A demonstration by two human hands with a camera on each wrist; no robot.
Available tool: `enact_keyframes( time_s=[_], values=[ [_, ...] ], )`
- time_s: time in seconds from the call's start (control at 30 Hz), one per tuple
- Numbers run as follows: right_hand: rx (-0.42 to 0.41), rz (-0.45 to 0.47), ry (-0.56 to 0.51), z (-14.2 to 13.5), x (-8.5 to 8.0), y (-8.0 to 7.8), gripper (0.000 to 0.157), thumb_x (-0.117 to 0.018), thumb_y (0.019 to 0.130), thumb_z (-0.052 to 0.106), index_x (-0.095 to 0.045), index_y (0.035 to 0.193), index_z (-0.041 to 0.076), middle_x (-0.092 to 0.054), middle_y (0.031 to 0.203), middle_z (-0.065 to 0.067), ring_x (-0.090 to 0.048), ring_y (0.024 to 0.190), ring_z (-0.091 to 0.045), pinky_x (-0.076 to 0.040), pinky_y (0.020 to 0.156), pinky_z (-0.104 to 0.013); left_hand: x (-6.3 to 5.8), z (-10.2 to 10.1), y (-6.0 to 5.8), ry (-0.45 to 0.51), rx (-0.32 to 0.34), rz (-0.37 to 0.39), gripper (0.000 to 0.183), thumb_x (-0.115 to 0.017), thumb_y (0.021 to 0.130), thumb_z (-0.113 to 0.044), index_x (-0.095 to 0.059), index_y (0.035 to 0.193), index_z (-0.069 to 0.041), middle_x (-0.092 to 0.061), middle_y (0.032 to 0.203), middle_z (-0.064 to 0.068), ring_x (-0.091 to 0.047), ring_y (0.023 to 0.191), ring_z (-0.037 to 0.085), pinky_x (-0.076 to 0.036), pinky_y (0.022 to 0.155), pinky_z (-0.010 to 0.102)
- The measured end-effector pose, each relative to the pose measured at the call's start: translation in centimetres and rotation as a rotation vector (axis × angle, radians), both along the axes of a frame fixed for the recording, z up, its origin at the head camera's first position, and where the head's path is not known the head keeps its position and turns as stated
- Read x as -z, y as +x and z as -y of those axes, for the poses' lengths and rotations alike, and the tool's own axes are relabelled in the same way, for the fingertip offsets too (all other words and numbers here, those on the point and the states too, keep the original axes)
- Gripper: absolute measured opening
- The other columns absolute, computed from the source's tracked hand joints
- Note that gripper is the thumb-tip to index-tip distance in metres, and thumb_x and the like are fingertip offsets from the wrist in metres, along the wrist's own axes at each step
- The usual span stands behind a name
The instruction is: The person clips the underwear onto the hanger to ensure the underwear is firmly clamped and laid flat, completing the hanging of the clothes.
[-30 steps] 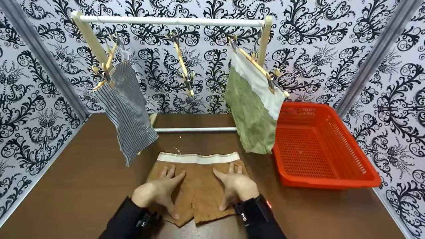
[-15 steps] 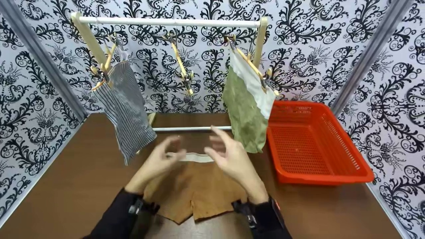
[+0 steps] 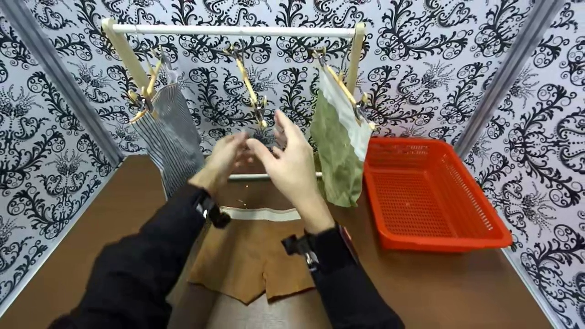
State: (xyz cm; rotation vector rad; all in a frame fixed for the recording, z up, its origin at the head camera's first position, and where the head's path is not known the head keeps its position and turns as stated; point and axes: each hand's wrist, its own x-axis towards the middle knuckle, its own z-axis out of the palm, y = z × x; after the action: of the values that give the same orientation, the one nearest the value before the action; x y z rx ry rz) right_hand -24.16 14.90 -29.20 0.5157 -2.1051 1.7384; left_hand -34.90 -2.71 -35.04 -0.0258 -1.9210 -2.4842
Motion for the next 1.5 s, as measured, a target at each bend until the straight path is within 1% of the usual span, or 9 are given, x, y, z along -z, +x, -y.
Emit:
enact_keyframes(
  time_s=[0.17, 0.27, 0.4, 0.5, 0.73, 0.97, 1.13, 1.33, 1.5],
  values=[
    [0.006, -0.048, -0.061, 0.9, -0.7, -0.2, 0.072, -0.078, 0.091, 0.024, -0.043, 0.152, 0.007, -0.053, 0.148, -0.010, -0.060, 0.125, -0.020, -0.051, 0.099, -0.031, -3.8, 0.1, -0.9, -0.026, -0.022, -0.053, 0.050, -0.047, 0.108, -0.035, -0.047, 0.145, -0.002, -0.062, 0.130, 0.015, -0.067, 0.101, 0.024, -0.056, 0.077, 0.030],
    [0.020, -0.081, -0.063, 1.3, -1.0, -0.4, 0.069, -0.077, 0.092, 0.024, -0.045, 0.151, 0.005, -0.056, 0.144, -0.010, -0.063, 0.120, -0.021, -0.053, 0.096, -0.030, -5.7, -0.2, -1.1, 0.002, -0.024, -0.110, 0.052, -0.044, 0.109, -0.037, -0.043, 0.150, -0.005, -0.060, 0.136, 0.012, -0.066, 0.111, 0.025, -0.056, 0.085, 0.032],
    [0.018, -0.113, -0.081, 1.5, -1.2, -0.6, 0.063, -0.074, 0.094, 0.019, -0.047, 0.148, 0.002, -0.060, 0.139, -0.012, -0.066, 0.114, -0.022, -0.054, 0.093, -0.030, -7.6, -0.8, -1.1, 0.061, -0.021, -0.178, 0.052, -0.043, 0.109, -0.035, -0.040, 0.153, -0.007, -0.059, 0.141, 0.009, -0.065, 0.116, 0.025, -0.056, 0.088, 0.032],
    [0.010, -0.138, -0.107, 1.5, -1.2, -0.7, 0.057, -0.071, 0.096, 0.015, -0.049, 0.146, -0.001, -0.062, 0.134, -0.014, -0.068, 0.111, -0.024, -0.056, 0.091, -0.031, -8.6, -1.3, -1.0, 0.084, -0.007, -0.203, 0.048, -0.045, 0.109, -0.034, -0.045, 0.150, -0.008, -0.061, 0.136, 0.007, -0.065, 0.114, 0.024, -0.055, 0.088, 0.032],
    [0.009, -0.126, -0.150, 1.7, -1.3, -0.7, 0.052, -0.067, 0.100, 0.017, -0.050, 0.146, 0.000, -0.062, 0.133, -0.015, -0.067, 0.112, -0.029, -0.058, 0.087, -0.036, -9.6, -1.5, -1.1, 0.056, -0.004, -0.220, 0.039, -0.045, 0.108, -0.033, -0.058, 0.139, -0.013, -0.063, 0.125, 0.005, -0.066, 0.105, 0.019, -0.054, 0.092, 0.036],
    [-0.010, -0.111, -0.172, 1.6, -1.5, -0.7, 0.051, -0.064, 0.101, 0.016, -0.049, 0.147, 0.002, -0.062, 0.131, -0.014, -0.065, 0.115, -0.027, -0.057, 0.089, -0.037, -10.0, -1.4, -1.0, 0.055, 0.009, -0.228, 0.039, -0.045, 0.109, -0.031, -0.056, 0.139, -0.010, -0.063, 0.127, 0.006, -0.067, 0.105, 0.020, -0.055, 0.087, 0.032],
    [-0.019, -0.130, -0.163, 1.7, -1.5, -0.5, 0.049, -0.065, 0.100, 0.015, -0.051, 0.146, 0.004, -0.061, 0.133, -0.015, -0.066, 0.114, -0.025, -0.058, 0.088, -0.035, -10.5, -1.3, -0.7, 0.066, 0.021, -0.241, 0.040, -0.046, 0.108, -0.030, -0.054, 0.142, -0.010, -0.062, 0.130, 0.005, -0.066, 0.106, 0.020, -0.053, 0.092, 0.035],
    [-0.033, -0.168, -0.160, 1.7, -1.7, 0.2, 0.050, -0.067, 0.098, 0.011, -0.052, 0.145, 0.005, -0.060, 0.134, -0.017, -0.066, 0.113, -0.030, -0.058, 0.088, -0.037, -11.0, -1.3, -0.2, 0.047, 0.031, -0.267, 0.043, -0.049, 0.107, -0.028, -0.050, 0.147, -0.010, -0.059, 0.131, 0.006, -0.065, 0.108, 0.019, -0.054, 0.091, 0.032],
    [-0.040, -0.193, -0.162, 1.5, -1.3, 0.5, 0.050, -0.068, 0.097, 0.008, -0.053, 0.144, 0.003, -0.062, 0.131, -0.015, -0.067, 0.111, -0.032, -0.058, 0.088, -0.038, -10.8, -1.5, 0.0, 0.079, 0.034, -0.287, 0.040, -0.052, 0.107, -0.025, -0.053, 0.144, -0.010, -0.061, 0.127, 0.006, -0.065, 0.106, 0.021, -0.053, 0.092, 0.035]
  ],
)
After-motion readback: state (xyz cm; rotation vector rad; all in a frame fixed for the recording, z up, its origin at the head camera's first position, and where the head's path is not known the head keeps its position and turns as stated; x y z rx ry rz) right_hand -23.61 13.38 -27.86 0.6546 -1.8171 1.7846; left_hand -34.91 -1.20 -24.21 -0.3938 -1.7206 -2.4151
